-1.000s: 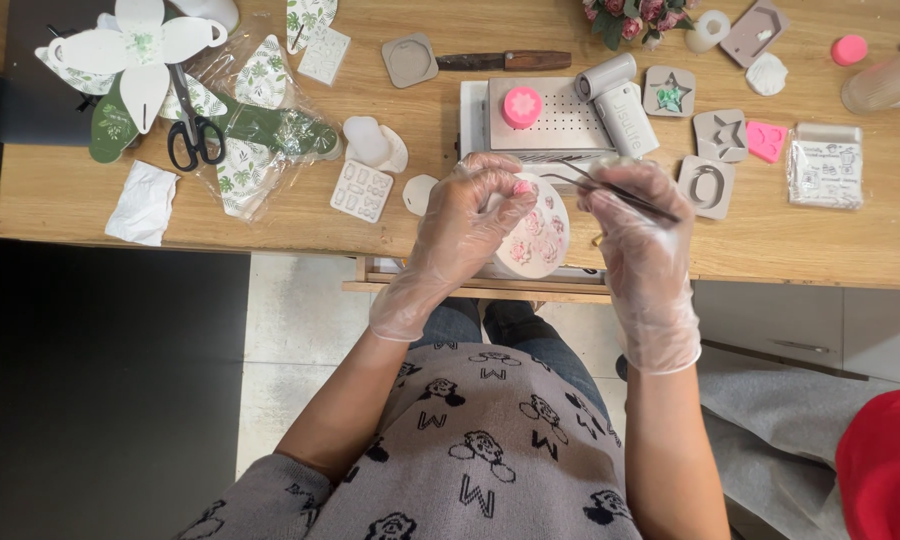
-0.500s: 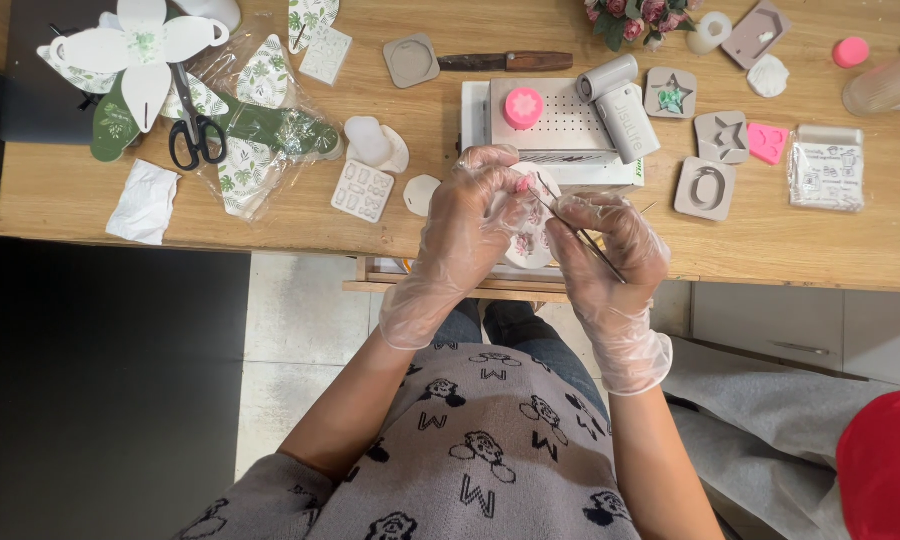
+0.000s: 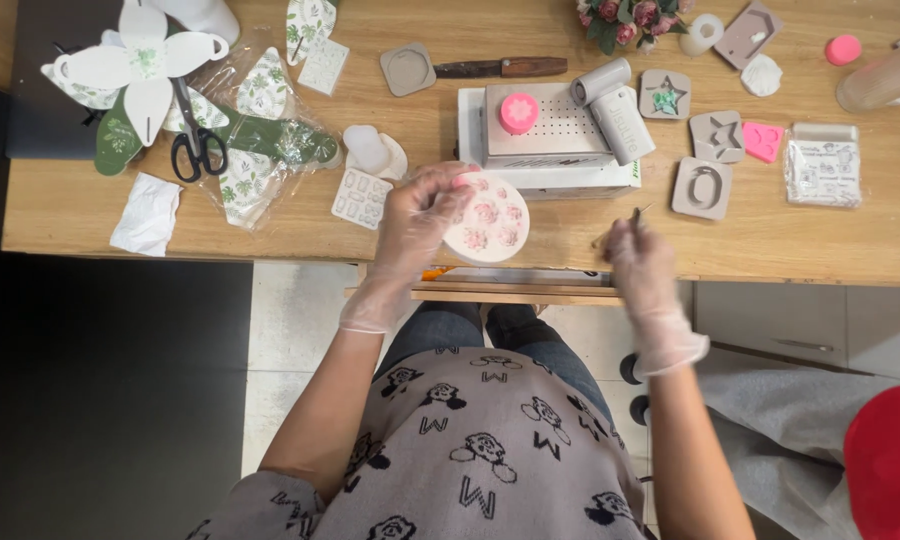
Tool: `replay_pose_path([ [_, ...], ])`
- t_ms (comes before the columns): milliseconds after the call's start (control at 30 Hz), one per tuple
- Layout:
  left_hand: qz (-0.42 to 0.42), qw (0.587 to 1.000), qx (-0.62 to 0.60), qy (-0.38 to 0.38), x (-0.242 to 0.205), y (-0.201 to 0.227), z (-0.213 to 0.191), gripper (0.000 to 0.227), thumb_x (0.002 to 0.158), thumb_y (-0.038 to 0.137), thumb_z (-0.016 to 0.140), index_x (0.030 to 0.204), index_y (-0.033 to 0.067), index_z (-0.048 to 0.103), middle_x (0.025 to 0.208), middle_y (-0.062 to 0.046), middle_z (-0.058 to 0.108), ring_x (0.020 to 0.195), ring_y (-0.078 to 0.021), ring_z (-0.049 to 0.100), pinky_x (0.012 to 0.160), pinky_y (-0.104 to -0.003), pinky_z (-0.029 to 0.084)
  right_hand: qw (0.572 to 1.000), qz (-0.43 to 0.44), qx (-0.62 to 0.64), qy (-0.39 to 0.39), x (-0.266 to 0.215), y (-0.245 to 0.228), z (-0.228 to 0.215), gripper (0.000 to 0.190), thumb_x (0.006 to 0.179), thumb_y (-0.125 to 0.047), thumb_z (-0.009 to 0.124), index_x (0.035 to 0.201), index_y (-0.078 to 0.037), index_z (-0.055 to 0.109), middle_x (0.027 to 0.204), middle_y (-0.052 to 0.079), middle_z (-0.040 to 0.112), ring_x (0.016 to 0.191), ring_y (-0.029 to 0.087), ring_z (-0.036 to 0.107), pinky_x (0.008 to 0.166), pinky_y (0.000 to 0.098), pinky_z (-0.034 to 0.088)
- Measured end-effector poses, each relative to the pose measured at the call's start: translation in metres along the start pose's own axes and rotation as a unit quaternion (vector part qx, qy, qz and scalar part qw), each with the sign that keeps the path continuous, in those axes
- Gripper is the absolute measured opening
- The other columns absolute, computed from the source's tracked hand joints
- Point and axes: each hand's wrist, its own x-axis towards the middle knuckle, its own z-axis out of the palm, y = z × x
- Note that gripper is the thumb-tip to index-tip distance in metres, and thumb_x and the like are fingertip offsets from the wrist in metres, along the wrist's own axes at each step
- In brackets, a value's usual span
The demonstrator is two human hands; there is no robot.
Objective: Decorating wax flower shapes using a heat gun, tweezers, and a detailing tool to add small accents.
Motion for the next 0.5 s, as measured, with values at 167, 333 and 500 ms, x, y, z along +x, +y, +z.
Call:
replay_pose_path([
  [167, 0.022, 1.000, -0.012, 0.003, 0.001, -0.027, 0.017, 0.011, 0.092, 0.008, 0.074, 0.101, 0.0016, 0.072, 0.120, -0.013, 0.065, 0.113, -0.0192, 0.061, 0.097, -0.032, 0.053, 0.983, 0.156, 0.098, -0.023, -0.014, -0.059, 0.026, 0.040, 0.101, -0.046, 0.054, 0.091, -0.010, 0.069, 0.073, 0.004, 0.059, 0.061, 0.012, 0.050, 0.056, 0.0248, 0.037],
  [333, 0.011, 1.000, 0.004, 0.009, 0.013, -0.037, 0.040, 0.011, 0.089, 0.011, 0.078, 0.096, 0.0036, 0.074, 0.121, -0.011, 0.066, 0.113, -0.0184, 0.063, 0.098, -0.034, 0.051, 0.902, 0.189, 0.380, -0.074, 0.009, -0.013, 0.042, 0.017, 0.099, -0.019, 0.067, 0.087, -0.008, 0.060, 0.064, -0.008, 0.034, 0.036, 0.003, 0.027, 0.030, 0.0187, 0.024],
  [500, -0.050, 0.996, 0.052, -0.052, 0.024, -0.040, 0.048, 0.012, 0.097, 0.015, 0.071, 0.106, 0.0078, 0.074, 0.116, -0.014, 0.068, 0.104, -0.0250, 0.068, 0.098, -0.039, 0.053, 0.918, 0.169, 0.355, -0.047, 0.007, -0.008, 0.027, 0.018, 0.095, -0.013, 0.072, 0.087, -0.002, 0.061, 0.059, -0.008, 0.034, 0.036, 0.000, 0.027, 0.030, 0.0180, 0.022],
])
